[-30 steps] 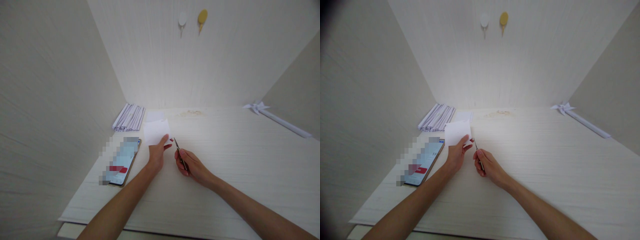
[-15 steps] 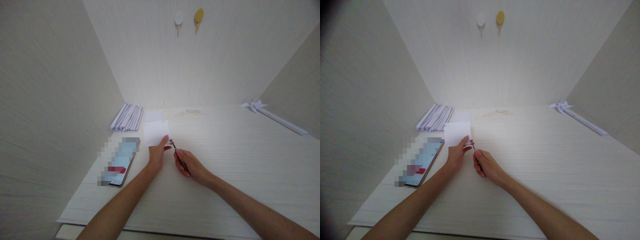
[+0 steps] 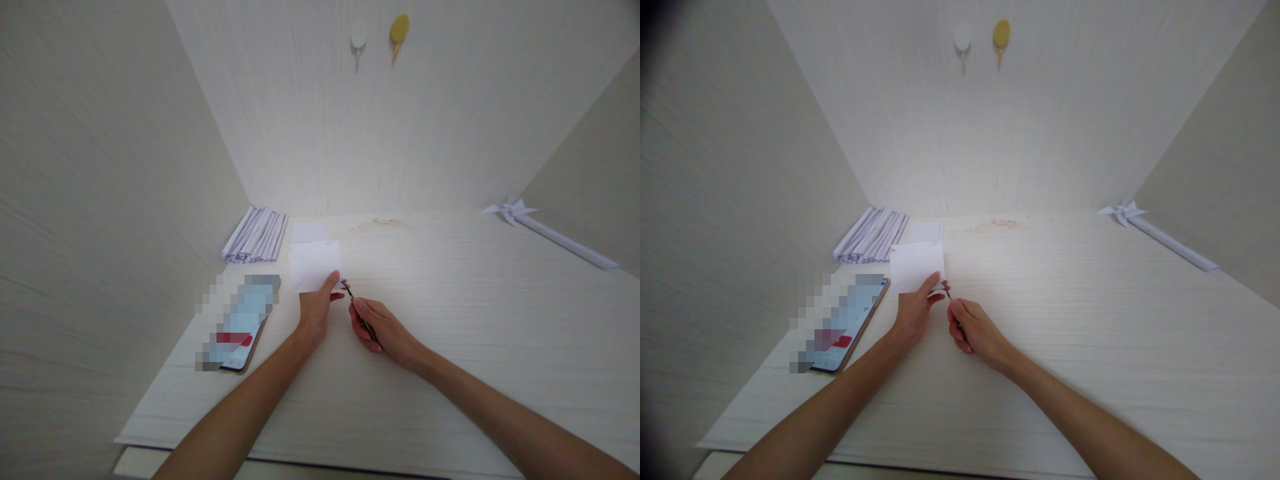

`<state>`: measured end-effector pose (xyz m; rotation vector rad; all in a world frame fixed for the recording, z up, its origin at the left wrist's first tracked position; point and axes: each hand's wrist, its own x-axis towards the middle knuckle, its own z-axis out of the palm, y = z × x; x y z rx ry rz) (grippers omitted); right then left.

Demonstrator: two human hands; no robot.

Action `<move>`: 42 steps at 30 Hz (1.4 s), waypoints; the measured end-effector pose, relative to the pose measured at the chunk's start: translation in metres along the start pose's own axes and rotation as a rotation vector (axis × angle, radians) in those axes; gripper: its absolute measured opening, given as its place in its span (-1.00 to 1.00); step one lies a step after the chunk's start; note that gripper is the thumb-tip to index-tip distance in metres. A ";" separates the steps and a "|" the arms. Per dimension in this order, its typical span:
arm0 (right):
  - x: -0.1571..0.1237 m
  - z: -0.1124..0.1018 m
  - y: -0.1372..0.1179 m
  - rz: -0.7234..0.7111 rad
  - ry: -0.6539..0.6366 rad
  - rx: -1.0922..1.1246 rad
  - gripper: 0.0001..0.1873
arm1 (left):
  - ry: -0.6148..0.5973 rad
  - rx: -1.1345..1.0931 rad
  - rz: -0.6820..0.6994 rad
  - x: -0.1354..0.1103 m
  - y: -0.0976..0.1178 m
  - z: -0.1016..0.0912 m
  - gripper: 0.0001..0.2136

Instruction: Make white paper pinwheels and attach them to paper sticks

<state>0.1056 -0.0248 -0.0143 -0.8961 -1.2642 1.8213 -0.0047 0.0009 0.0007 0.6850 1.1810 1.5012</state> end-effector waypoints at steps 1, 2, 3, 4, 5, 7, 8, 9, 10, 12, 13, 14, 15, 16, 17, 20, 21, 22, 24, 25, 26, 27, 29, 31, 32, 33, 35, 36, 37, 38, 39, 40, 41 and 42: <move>0.000 0.000 0.000 0.004 0.004 0.000 -0.66 | -0.002 0.002 0.002 0.000 0.000 0.000 -0.84; 0.000 0.001 -0.001 0.006 0.007 0.001 -0.66 | -0.006 0.004 0.003 0.000 0.000 0.000 -0.85; 0.000 0.001 -0.001 0.008 0.009 0.000 -0.66 | -0.011 0.006 0.006 0.000 0.000 0.000 -0.85; 0.000 0.002 -0.002 0.008 0.010 0.000 -0.66 | -0.016 0.008 0.010 0.001 0.000 0.000 -0.86; 0.000 0.002 -0.002 0.008 0.010 0.002 -0.66 | -0.020 0.008 0.015 0.001 0.000 0.000 -0.86; 0.000 0.002 -0.002 0.009 0.009 0.007 -0.66 | -0.014 0.007 0.016 0.001 0.000 0.000 -0.85; 0.000 0.002 -0.002 0.011 0.010 0.009 -0.66 | -0.010 0.006 0.014 0.001 0.000 0.000 -0.85; 0.000 0.002 -0.003 0.012 0.011 0.009 -0.66 | -0.005 0.004 0.012 0.000 0.000 0.000 -0.84; 0.000 0.002 -0.003 0.013 0.013 0.008 -0.66 | -0.002 0.003 0.011 0.000 0.000 0.000 -0.84; 0.000 0.003 -0.003 0.014 0.019 0.001 -0.65 | -0.001 0.004 0.016 0.000 0.000 0.001 -0.83; 0.000 0.003 -0.003 0.015 0.022 -0.002 -0.65 | 0.002 0.004 0.020 0.000 -0.001 0.001 -0.83; -0.001 0.003 -0.003 0.017 0.024 -0.004 -0.65 | 0.006 0.003 0.022 0.000 -0.001 0.001 -0.82; -0.001 0.003 -0.003 0.017 0.023 -0.006 -0.66 | 0.009 0.001 0.021 0.000 -0.001 0.001 -0.82; -0.001 0.003 -0.003 0.016 0.021 -0.006 -0.66 | 0.012 -0.001 0.022 -0.001 -0.001 0.001 -0.82; -0.001 0.003 -0.003 0.015 0.019 -0.007 -0.66 | 0.014 -0.002 0.023 -0.001 -0.001 0.001 -0.82; 0.000 0.002 -0.002 0.013 0.011 -0.008 -0.65 | 0.013 0.007 0.025 0.000 -0.001 0.001 -0.82; 0.000 0.002 -0.002 0.013 0.010 -0.009 -0.65 | 0.015 0.009 0.024 0.000 -0.002 0.001 -0.82; 0.001 0.002 -0.002 0.014 0.009 -0.010 -0.65 | 0.017 0.010 0.022 0.000 -0.002 0.001 -0.81; 0.001 0.002 -0.002 0.018 0.011 -0.012 -0.65 | 0.021 0.007 0.020 0.000 -0.002 0.000 -0.80; 0.000 0.002 -0.002 0.022 0.016 -0.012 -0.65 | 0.022 0.005 0.021 0.001 -0.003 0.000 -0.80; 0.000 0.002 -0.002 0.026 0.020 -0.009 -0.66 | 0.022 0.002 0.023 0.001 -0.003 0.000 -0.79; 0.000 0.002 -0.002 0.029 0.022 -0.004 -0.66 | 0.021 0.001 0.024 0.001 -0.003 0.000 -0.79; 0.000 0.003 -0.002 0.032 0.024 0.008 -0.66 | 0.020 -0.002 0.025 0.001 -0.003 0.000 -0.79; -0.001 0.003 -0.003 0.038 0.020 0.018 -0.67 | 0.017 -0.003 0.027 0.001 -0.003 0.000 -0.79; -0.001 0.003 -0.004 0.046 0.017 0.023 -0.67 | 0.016 -0.004 0.028 0.001 -0.002 0.000 -0.79; -0.001 0.003 -0.005 0.055 0.015 0.027 -0.68 | 0.014 -0.006 0.029 0.002 -0.001 -0.001 -0.79; -0.001 0.003 -0.006 0.071 0.010 0.031 -0.68 | 0.000 -0.005 0.026 0.003 0.001 -0.002 -0.79; -0.001 0.002 -0.007 0.075 0.008 0.029 -0.68 | -0.013 -0.005 0.025 0.004 0.001 -0.002 -0.79; -0.001 0.002 -0.007 0.075 0.008 0.027 -0.68 | -0.030 -0.003 0.026 0.005 0.002 -0.003 -0.79; -0.001 0.002 -0.007 0.073 0.007 0.026 -0.67 | -0.047 -0.001 0.028 0.005 0.003 -0.004 -0.79; -0.001 0.002 -0.007 0.071 0.003 0.025 -0.67 | -0.060 0.001 0.028 0.006 0.003 -0.004 -0.78; -0.001 0.001 -0.007 0.067 -0.001 0.026 -0.67 | -0.068 0.002 0.028 0.006 0.003 -0.005 -0.78; -0.001 0.001 -0.007 0.063 -0.007 0.027 -0.67 | -0.073 0.001 0.028 0.007 0.003 -0.006 -0.77; -0.001 0.001 -0.006 0.059 -0.011 0.028 -0.66 | -0.079 -0.001 0.025 0.007 0.003 -0.006 -0.77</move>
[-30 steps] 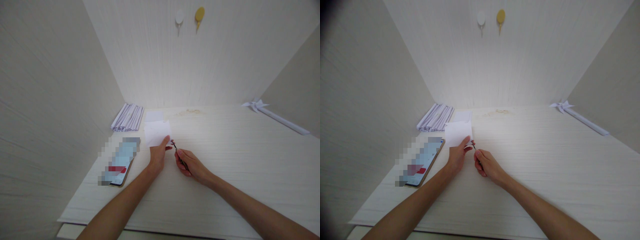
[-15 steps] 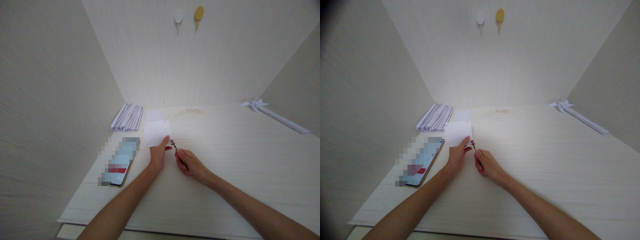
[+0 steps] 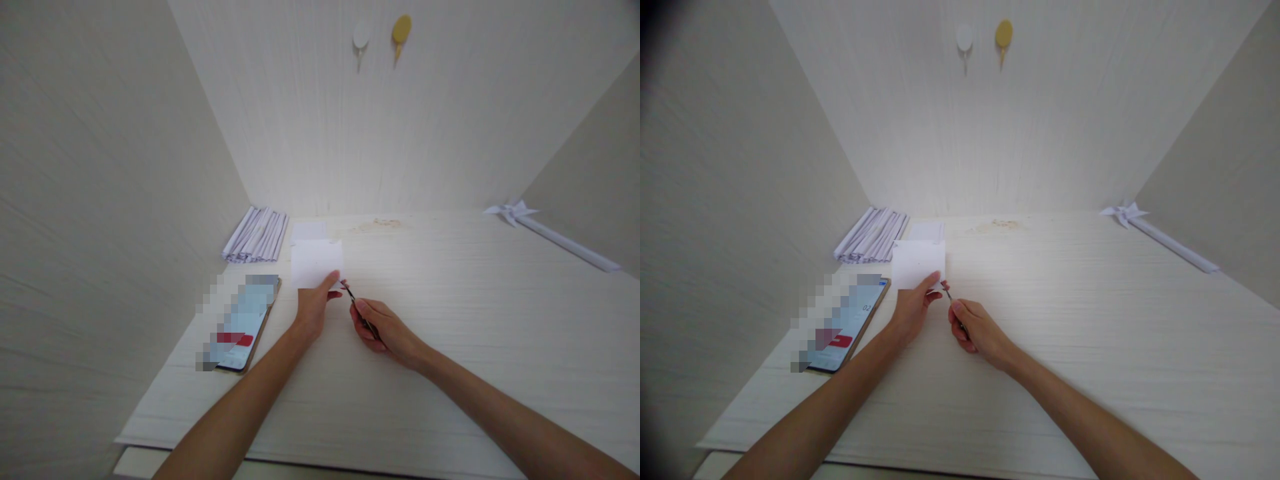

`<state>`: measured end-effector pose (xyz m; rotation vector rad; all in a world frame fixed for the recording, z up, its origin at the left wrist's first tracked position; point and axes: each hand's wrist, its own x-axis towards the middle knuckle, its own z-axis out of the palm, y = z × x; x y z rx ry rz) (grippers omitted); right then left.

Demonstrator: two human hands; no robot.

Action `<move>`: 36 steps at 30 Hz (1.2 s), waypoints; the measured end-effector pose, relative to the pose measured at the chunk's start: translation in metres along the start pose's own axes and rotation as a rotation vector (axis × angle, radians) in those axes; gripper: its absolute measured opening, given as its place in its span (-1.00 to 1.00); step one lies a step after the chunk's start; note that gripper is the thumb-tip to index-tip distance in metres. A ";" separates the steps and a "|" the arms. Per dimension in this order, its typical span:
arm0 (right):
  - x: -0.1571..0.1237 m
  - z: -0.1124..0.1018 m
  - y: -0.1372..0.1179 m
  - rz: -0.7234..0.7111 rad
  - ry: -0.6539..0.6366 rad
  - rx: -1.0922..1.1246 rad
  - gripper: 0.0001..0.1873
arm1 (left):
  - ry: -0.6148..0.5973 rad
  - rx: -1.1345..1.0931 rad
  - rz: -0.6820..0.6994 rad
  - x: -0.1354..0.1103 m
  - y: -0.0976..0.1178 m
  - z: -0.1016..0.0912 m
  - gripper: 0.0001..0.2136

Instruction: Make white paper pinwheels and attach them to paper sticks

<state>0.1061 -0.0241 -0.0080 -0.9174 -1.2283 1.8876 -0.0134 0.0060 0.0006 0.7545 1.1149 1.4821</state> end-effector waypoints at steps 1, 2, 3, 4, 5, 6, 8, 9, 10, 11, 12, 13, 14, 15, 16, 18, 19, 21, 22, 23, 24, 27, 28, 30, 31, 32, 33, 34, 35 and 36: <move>0.000 0.000 0.000 -0.003 -0.003 0.000 -0.66 | -0.008 -0.005 -0.005 0.000 0.000 -0.001 -0.77; 0.000 -0.001 0.001 -0.004 -0.003 -0.002 -0.66 | -0.016 -0.010 -0.010 0.001 0.000 -0.001 -0.77; 0.000 -0.001 0.001 -0.003 -0.003 -0.005 -0.66 | -0.023 -0.014 -0.017 0.001 0.000 -0.001 -0.76; 0.000 -0.001 0.001 -0.001 -0.001 -0.008 -0.66 | -0.026 -0.015 -0.023 0.002 0.000 -0.002 -0.76; 0.000 -0.001 0.000 0.002 0.000 -0.013 -0.66 | -0.026 -0.011 -0.026 0.002 0.001 -0.002 -0.75; 0.000 -0.001 0.000 0.004 0.000 -0.017 -0.66 | -0.025 -0.005 -0.022 0.003 0.001 -0.002 -0.75; 0.000 -0.001 -0.001 0.008 -0.005 -0.023 -0.66 | -0.029 0.010 -0.005 0.003 0.002 -0.002 -0.74; -0.001 -0.001 -0.001 0.007 -0.006 -0.022 -0.66 | -0.031 0.016 0.003 0.003 0.002 -0.002 -0.73; -0.001 -0.001 -0.001 0.006 -0.007 -0.022 -0.66 | -0.034 0.020 0.009 0.003 0.002 -0.002 -0.73; -0.001 -0.001 -0.002 0.004 -0.007 -0.022 -0.66 | -0.034 0.022 0.010 0.003 0.002 -0.002 -0.73; -0.001 -0.001 -0.002 0.003 -0.007 -0.021 -0.66 | -0.032 0.024 0.010 0.003 0.002 -0.002 -0.73; -0.001 0.000 -0.002 0.004 -0.005 -0.021 -0.66 | -0.031 0.026 0.010 0.003 0.002 -0.002 -0.72; -0.001 0.000 -0.002 0.005 -0.002 -0.021 -0.66 | -0.031 0.028 0.011 0.002 0.001 -0.002 -0.72; -0.001 0.000 -0.002 0.007 0.001 -0.021 -0.66 | -0.033 0.030 0.013 0.002 0.001 -0.002 -0.71; -0.001 0.000 -0.002 0.010 0.004 -0.018 -0.66 | -0.035 0.031 0.015 0.002 0.001 -0.002 -0.71; -0.001 -0.001 -0.001 0.012 0.007 -0.010 -0.66 | -0.040 0.033 0.020 0.002 0.001 -0.003 -0.70; -0.001 0.000 -0.001 0.014 0.005 -0.007 -0.66 | -0.040 0.034 0.024 0.002 0.001 -0.003 -0.70; -0.001 0.000 -0.001 0.015 0.003 -0.004 -0.66 | -0.039 0.040 0.028 0.002 0.001 -0.002 -0.70; -0.001 0.000 -0.001 0.013 0.003 -0.005 -0.66 | -0.037 0.044 0.029 0.002 0.001 -0.002 -0.70; -0.001 0.000 -0.001 0.009 0.004 -0.008 -0.66 | -0.037 0.047 0.028 0.002 0.001 -0.002 -0.71; -0.001 0.000 -0.001 0.006 0.006 -0.011 -0.66 | -0.036 0.048 0.027 0.002 0.001 -0.002 -0.71; -0.001 0.000 -0.001 0.003 0.008 -0.023 -0.66 | -0.038 0.049 0.028 0.002 0.002 -0.002 -0.72; -0.001 0.000 -0.001 0.004 0.008 -0.026 -0.66 | -0.039 0.051 0.029 0.002 0.002 -0.002 -0.73; -0.001 0.000 -0.001 0.011 0.007 -0.029 -0.66 | -0.038 0.056 0.030 0.001 0.002 -0.002 -0.74; -0.001 0.000 -0.001 0.013 0.008 -0.030 -0.66 | -0.036 0.057 0.028 0.001 0.002 -0.001 -0.75; -0.001 0.000 -0.001 0.015 0.010 -0.033 -0.65 | -0.033 0.057 0.025 0.001 0.002 -0.001 -0.77; -0.001 0.000 -0.001 0.016 0.013 -0.037 -0.65 | -0.032 0.056 0.022 0.000 0.002 -0.001 -0.78; -0.001 0.000 -0.001 0.015 0.015 -0.043 -0.65 | -0.034 0.053 0.019 0.000 0.002 -0.001 -0.79; -0.001 0.000 -0.001 0.012 0.017 -0.050 -0.65 | -0.035 0.049 0.016 0.000 0.001 -0.001 -0.81; -0.001 0.000 -0.001 0.010 0.018 -0.055 -0.64 | -0.036 0.046 0.014 0.000 0.001 -0.001 -0.81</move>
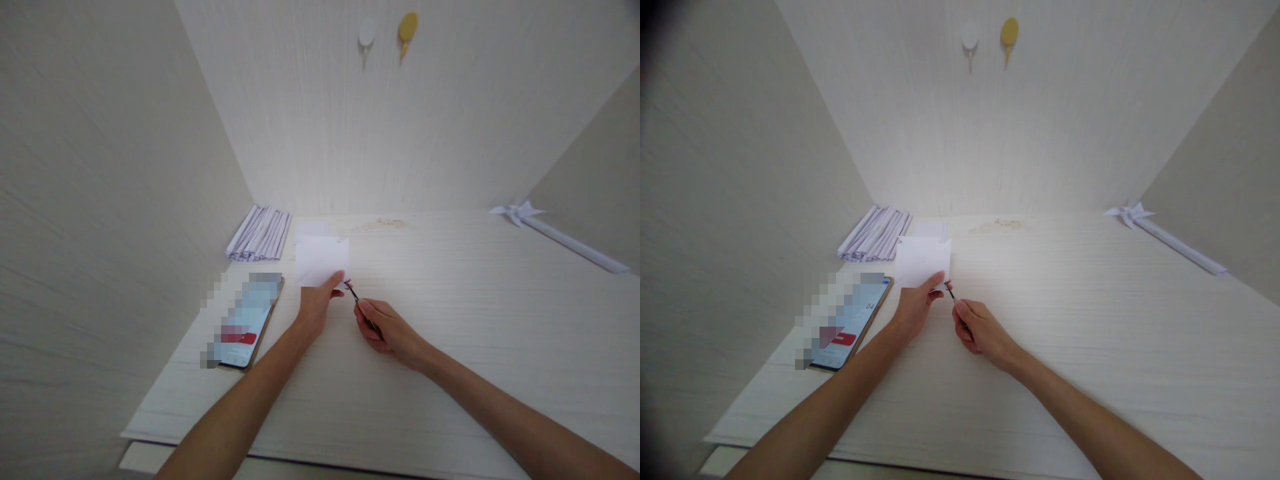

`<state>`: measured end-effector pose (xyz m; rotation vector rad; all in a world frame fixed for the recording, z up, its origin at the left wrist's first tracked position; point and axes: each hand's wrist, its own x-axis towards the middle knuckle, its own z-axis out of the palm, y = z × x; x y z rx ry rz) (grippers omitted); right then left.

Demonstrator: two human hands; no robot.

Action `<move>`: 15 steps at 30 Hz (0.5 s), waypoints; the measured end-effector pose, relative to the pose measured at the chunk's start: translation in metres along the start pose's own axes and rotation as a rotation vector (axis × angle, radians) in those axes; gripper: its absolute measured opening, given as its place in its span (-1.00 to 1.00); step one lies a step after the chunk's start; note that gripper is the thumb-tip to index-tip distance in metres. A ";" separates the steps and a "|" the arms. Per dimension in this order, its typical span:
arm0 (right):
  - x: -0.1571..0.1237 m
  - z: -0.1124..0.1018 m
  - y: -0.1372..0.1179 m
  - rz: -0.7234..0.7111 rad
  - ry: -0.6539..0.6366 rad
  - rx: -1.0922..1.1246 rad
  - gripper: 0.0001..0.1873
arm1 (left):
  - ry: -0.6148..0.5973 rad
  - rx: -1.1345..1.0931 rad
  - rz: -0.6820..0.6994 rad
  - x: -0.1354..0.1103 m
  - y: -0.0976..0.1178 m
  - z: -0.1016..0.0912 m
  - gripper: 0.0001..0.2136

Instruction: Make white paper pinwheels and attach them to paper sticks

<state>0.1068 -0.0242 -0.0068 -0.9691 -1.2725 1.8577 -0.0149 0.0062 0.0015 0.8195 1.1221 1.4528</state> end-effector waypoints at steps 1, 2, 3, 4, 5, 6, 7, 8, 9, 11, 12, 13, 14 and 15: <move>0.000 0.000 0.000 0.000 0.000 -0.003 -0.64 | 0.000 -0.003 0.000 0.000 0.000 0.000 -0.81; 0.000 0.000 0.000 0.003 -0.002 -0.002 -0.65 | 0.005 -0.005 0.000 0.000 0.000 0.000 -0.81; 0.000 0.000 0.000 0.007 -0.003 0.003 -0.65 | 0.012 -0.007 0.002 0.001 0.000 -0.001 -0.81; 0.000 0.000 0.000 0.010 -0.003 0.010 -0.65 | 0.019 -0.008 0.006 0.001 0.000 -0.001 -0.80; 0.000 0.000 0.001 0.007 0.001 0.019 -0.65 | 0.026 -0.009 0.012 0.002 0.000 -0.001 -0.81; 0.000 0.000 0.001 -0.003 0.012 0.030 -0.66 | 0.029 -0.009 0.021 0.002 0.000 -0.002 -0.83; 0.000 0.000 0.001 -0.023 0.030 0.043 -0.67 | 0.034 -0.011 0.027 0.002 0.000 -0.002 -0.84; 0.000 0.001 0.001 -0.051 0.053 0.061 -0.67 | 0.039 -0.015 0.030 0.002 0.000 -0.002 -0.84; 0.000 0.001 0.001 -0.080 0.077 0.081 -0.68 | 0.040 -0.021 0.028 0.002 0.000 -0.002 -0.84; 0.000 0.000 0.001 -0.127 0.127 0.118 -0.71 | 0.036 -0.033 0.013 0.001 0.000 -0.001 -0.82; 0.000 0.000 0.001 -0.143 0.152 0.122 -0.72 | 0.029 -0.038 0.002 0.000 0.000 0.000 -0.80; 0.001 0.000 0.000 -0.154 0.179 0.114 -0.73 | 0.020 -0.040 -0.008 -0.002 0.000 0.001 -0.78; 0.001 0.000 0.000 -0.161 0.208 0.096 -0.75 | 0.010 -0.038 -0.017 -0.003 -0.001 0.002 -0.76; 0.001 0.000 0.000 -0.167 0.234 0.073 -0.76 | 0.002 -0.035 -0.025 -0.005 -0.002 0.003 -0.74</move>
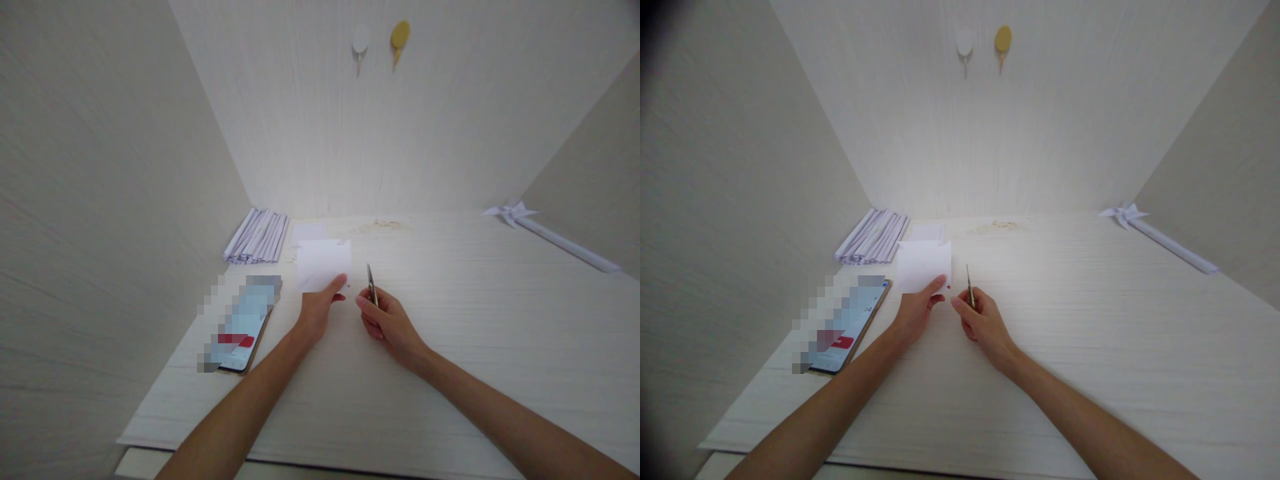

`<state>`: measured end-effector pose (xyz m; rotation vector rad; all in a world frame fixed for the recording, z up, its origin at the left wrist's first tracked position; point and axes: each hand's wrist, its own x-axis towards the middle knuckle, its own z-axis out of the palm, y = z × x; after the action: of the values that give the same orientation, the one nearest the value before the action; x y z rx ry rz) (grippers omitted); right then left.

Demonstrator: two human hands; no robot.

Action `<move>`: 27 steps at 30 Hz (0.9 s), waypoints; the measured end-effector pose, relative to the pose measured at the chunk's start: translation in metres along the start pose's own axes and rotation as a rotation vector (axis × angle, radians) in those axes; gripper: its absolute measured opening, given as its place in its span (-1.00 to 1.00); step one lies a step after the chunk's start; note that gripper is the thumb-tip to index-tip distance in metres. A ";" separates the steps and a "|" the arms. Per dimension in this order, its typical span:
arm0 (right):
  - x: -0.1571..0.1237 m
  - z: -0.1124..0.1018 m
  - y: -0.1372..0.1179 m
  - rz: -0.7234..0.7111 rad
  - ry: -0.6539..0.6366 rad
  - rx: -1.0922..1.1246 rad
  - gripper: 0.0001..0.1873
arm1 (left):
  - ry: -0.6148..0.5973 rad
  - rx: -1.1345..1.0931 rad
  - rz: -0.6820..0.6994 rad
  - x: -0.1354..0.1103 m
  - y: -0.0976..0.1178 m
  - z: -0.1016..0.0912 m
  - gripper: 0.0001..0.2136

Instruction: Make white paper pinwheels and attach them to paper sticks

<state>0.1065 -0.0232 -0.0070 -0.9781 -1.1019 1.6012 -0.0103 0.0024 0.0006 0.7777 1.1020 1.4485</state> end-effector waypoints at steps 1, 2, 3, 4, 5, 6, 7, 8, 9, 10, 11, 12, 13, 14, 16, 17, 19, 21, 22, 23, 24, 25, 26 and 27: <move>0.000 0.000 0.000 -0.007 0.019 -0.021 -0.77 | -0.011 0.006 -0.007 -0.001 -0.002 0.001 -0.74; 0.001 0.000 0.000 -0.013 0.036 -0.036 -0.77 | -0.025 0.016 -0.013 -0.002 -0.003 0.002 -0.74; 0.001 0.000 0.000 -0.017 0.049 -0.047 -0.77 | -0.041 0.030 -0.017 -0.003 -0.005 0.002 -0.74; 0.001 0.000 0.001 -0.021 0.057 -0.057 -0.77 | -0.057 0.045 -0.017 -0.004 -0.007 0.003 -0.75; 0.001 -0.001 0.001 -0.028 0.062 -0.066 -0.77 | -0.072 0.061 -0.015 -0.004 -0.009 0.002 -0.77; 0.002 -0.001 0.001 -0.036 0.063 -0.076 -0.77 | -0.085 0.074 -0.008 -0.005 -0.010 0.002 -0.78; 0.002 -0.001 0.002 -0.044 0.062 -0.081 -0.77 | -0.095 0.084 0.000 -0.005 -0.011 0.002 -0.79; 0.003 -0.002 0.002 -0.053 0.060 -0.082 -0.78 | -0.099 0.088 0.006 -0.005 -0.012 0.002 -0.80; 0.003 -0.002 0.003 -0.061 0.061 -0.078 -0.78 | -0.095 0.086 0.009 -0.004 -0.012 0.002 -0.80; 0.004 -0.003 0.003 -0.068 0.070 -0.070 -0.78 | -0.081 0.078 0.004 -0.004 -0.012 0.002 -0.79; 0.005 -0.004 0.003 -0.072 0.083 -0.060 -0.78 | -0.066 0.063 -0.006 -0.004 -0.011 0.002 -0.78; 0.006 -0.005 0.003 -0.074 0.100 -0.050 -0.78 | -0.053 0.041 -0.016 -0.003 -0.011 0.002 -0.77; 0.007 -0.006 0.004 -0.077 0.116 -0.040 -0.78 | -0.044 0.013 -0.025 -0.002 -0.009 0.001 -0.76; 0.007 -0.007 0.003 -0.082 0.132 -0.031 -0.78 | -0.042 -0.018 -0.031 -0.001 -0.008 0.001 -0.76; 0.009 -0.008 0.003 -0.096 0.169 -0.009 -0.78 | -0.055 -0.067 -0.033 0.002 -0.006 -0.001 -0.78; 0.009 -0.009 0.002 -0.102 0.188 0.000 -0.78 | -0.062 -0.079 -0.032 0.003 -0.005 -0.002 -0.79; 0.009 -0.010 0.001 -0.112 0.227 0.020 -0.78 | -0.075 -0.069 -0.025 0.006 -0.004 -0.004 -0.80; 0.009 -0.010 0.000 -0.129 0.267 0.051 -0.78 | -0.097 -0.033 -0.021 0.007 -0.004 -0.005 -0.81; 0.009 -0.011 0.000 -0.144 0.289 0.072 -0.78 | -0.110 -0.008 -0.023 0.007 -0.004 -0.005 -0.81; 0.010 -0.011 -0.001 -0.164 0.314 0.096 -0.78 | -0.124 0.019 -0.027 0.007 -0.004 -0.005 -0.81; 0.010 -0.012 -0.001 -0.187 0.343 0.122 -0.78 | -0.139 0.048 -0.033 0.006 -0.005 -0.004 -0.81; 0.011 -0.013 -0.002 -0.212 0.371 0.145 -0.77 | -0.153 0.078 -0.040 0.005 -0.006 -0.003 -0.81; 0.011 -0.014 -0.002 -0.236 0.398 0.163 -0.77 | -0.168 0.108 -0.046 0.004 -0.007 -0.002 -0.82; 0.012 -0.015 -0.003 -0.259 0.419 0.174 -0.77 | -0.183 0.138 -0.052 0.003 -0.007 -0.001 -0.82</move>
<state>0.1179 -0.0080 -0.0099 -0.9556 -0.7517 1.1919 -0.0095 0.0046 -0.0068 0.9525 1.0812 1.2416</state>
